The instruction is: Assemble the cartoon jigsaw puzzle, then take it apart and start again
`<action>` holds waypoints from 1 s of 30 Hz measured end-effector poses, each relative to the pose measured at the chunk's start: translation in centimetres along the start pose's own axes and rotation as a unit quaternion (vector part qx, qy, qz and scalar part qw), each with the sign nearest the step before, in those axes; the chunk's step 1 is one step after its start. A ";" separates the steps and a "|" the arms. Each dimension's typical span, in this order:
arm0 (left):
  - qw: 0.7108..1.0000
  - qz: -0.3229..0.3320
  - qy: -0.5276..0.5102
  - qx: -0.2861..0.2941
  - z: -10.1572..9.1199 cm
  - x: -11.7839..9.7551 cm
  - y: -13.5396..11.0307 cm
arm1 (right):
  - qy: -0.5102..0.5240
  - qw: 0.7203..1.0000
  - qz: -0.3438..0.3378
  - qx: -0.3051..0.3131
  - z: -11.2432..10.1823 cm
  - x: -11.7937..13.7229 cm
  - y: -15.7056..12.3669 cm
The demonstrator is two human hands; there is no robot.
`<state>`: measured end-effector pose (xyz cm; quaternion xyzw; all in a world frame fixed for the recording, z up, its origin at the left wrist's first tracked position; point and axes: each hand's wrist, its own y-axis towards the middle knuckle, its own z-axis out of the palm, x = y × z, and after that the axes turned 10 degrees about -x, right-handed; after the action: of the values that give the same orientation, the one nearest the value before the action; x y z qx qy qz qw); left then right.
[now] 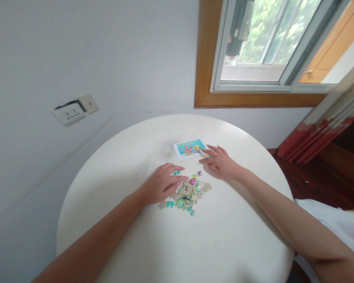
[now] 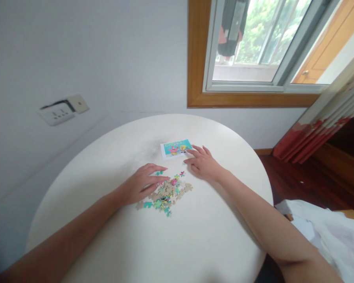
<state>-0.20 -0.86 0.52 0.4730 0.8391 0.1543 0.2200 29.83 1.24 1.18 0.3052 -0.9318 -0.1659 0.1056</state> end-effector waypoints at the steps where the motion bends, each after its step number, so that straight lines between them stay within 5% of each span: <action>1: 1.000 -0.006 0.001 -0.015 0.1 0.3 -0.1 | -0.009 1.000 0.012 0.001 -0.2 -0.5 -0.1; 12: 0.991 -0.050 0.023 -0.122 0.0 1.8 -0.5 | 0.004 0.999 0.033 0.004 -0.5 -2.1 -0.1; 18: 0.994 -0.027 0.005 -0.110 0.1 1.9 -0.5 | -0.011 0.999 0.037 -0.024 -0.3 -2.2 -0.2; 23: 0.996 -0.019 -0.012 -0.090 0.0 1.6 -0.3 | 0.078 0.993 -0.056 -0.062 -0.3 -0.3 0.1; 30: 0.999 -0.003 -0.040 -0.034 -0.1 -0.1 -0.1 | 0.161 0.977 -0.139 -0.026 -0.4 2.3 0.1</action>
<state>-0.26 -1.01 0.54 0.4688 0.8249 0.1633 0.2702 28.05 -0.18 1.86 0.4514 -0.8463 -0.1522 0.2383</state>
